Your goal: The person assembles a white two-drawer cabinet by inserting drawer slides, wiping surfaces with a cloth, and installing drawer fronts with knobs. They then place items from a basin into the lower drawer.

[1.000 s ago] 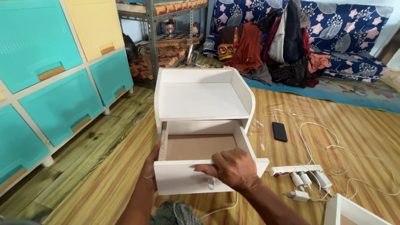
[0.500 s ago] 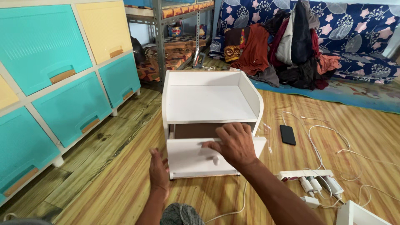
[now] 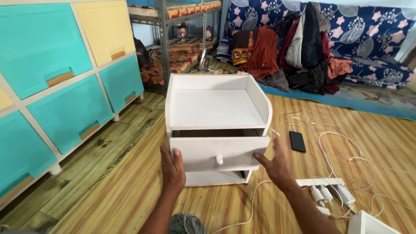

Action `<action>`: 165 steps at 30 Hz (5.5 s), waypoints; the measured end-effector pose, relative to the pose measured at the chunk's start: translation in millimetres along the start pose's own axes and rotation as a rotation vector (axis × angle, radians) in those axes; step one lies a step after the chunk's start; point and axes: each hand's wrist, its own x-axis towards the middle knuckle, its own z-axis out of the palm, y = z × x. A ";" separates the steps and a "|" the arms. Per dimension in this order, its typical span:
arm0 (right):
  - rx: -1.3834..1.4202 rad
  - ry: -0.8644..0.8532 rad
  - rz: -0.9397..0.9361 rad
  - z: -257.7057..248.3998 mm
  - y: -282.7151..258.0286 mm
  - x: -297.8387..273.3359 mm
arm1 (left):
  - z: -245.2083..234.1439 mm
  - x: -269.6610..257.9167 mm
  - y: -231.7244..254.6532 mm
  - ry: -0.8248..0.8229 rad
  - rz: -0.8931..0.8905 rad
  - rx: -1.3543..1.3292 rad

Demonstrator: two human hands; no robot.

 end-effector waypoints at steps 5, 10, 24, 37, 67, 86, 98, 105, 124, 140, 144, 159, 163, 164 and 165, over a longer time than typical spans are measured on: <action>0.385 -0.260 -0.041 6.5 18.6 13.9 | 5.9 9.7 4.0 0.009 0.013 -0.106; 0.342 -0.133 0.127 19.5 21.1 23.7 | 9.2 9.3 15.2 0.076 0.052 -0.114; 0.181 0.163 0.153 43.5 34.5 25.7 | 17.9 16.9 13.5 0.267 -0.124 0.023; -0.007 0.139 0.230 30.7 24.9 34.4 | -9.3 15.9 39.4 0.160 -0.242 0.185; -0.149 -0.024 0.192 56.3 46.3 23.5 | -17.8 17.2 20.1 -0.091 -0.258 0.258; 0.005 -0.049 0.323 14.0 15.9 -100.8 | 86.4 -114.0 57.1 -0.270 0.069 0.187; -0.021 0.306 0.469 -157.0 56.8 -207.5 | 240.7 -256.0 135.6 -0.640 0.260 -0.026; 0.002 0.621 0.786 -238.4 108.3 -300.2 | 308.8 -361.7 140.6 -0.728 0.199 0.048; 0.214 1.295 1.295 -259.6 172.2 -292.3 | 329.1 -382.2 170.6 -0.848 -0.791 0.071; 0.918 1.086 1.224 -272.8 167.3 -292.4 | 332.9 -386.5 168.3 -0.747 -0.812 -0.043; 0.876 1.151 1.137 -272.4 155.9 -301.6 | 307.1 -390.7 168.7 -0.685 -0.835 -0.234; 1.001 0.596 0.960 -91.7 17.0 -236.8 | 77.8 -260.9 137.9 -0.251 -0.617 -0.268; 1.006 0.500 0.992 -25.9 -7.3 -225.9 | 27.5 -234.4 113.7 -0.164 -0.762 -0.242; 1.000 0.479 1.007 -13.3 -15.2 -222.6 | 13.0 -231.9 109.2 -0.179 -0.810 -0.260; 0.981 0.470 1.025 -2.6 -22.6 -221.8 | 0.8 -227.7 106.2 -0.196 -0.857 -0.279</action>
